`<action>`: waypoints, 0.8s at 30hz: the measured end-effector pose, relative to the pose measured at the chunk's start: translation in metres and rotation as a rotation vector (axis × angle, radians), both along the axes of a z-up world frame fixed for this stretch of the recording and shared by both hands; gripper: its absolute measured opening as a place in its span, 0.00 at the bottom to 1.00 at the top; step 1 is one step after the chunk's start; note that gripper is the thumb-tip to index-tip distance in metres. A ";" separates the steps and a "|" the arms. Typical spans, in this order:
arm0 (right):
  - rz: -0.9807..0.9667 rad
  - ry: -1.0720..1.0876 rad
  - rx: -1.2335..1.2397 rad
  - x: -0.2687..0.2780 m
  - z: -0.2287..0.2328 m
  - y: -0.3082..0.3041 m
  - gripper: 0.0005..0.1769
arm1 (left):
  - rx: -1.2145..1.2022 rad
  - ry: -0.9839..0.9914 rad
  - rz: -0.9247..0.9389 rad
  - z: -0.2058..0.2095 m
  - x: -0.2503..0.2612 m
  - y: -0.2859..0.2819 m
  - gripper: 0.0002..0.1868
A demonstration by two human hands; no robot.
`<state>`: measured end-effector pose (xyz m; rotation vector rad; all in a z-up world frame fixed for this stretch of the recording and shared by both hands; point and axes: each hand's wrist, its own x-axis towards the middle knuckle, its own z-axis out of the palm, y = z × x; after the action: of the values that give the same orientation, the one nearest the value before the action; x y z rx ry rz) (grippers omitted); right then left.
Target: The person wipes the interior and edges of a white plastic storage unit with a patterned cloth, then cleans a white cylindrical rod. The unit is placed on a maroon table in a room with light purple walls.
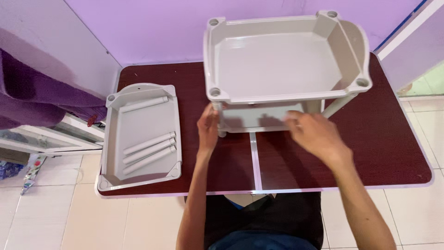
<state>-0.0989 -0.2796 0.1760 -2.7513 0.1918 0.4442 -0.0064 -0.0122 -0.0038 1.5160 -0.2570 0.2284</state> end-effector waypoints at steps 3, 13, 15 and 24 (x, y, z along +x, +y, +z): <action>0.166 -0.280 0.314 0.020 0.012 0.046 0.19 | -0.017 -0.085 -0.098 0.009 -0.011 -0.006 0.31; 0.083 -0.658 0.704 0.130 -0.003 0.132 0.13 | -0.149 0.348 -0.016 0.103 0.029 0.008 0.43; -0.018 -0.631 0.798 0.148 -0.008 0.144 0.12 | -0.125 0.439 -0.034 0.115 0.043 -0.002 0.42; 0.093 -0.445 0.383 0.142 -0.006 0.126 0.14 | 0.266 0.377 -0.056 0.121 0.054 -0.013 0.45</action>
<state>0.0427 -0.1538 0.1703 -2.4077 -0.1219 -0.1087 0.0472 -0.0252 0.1173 1.7769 -0.0280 -0.1440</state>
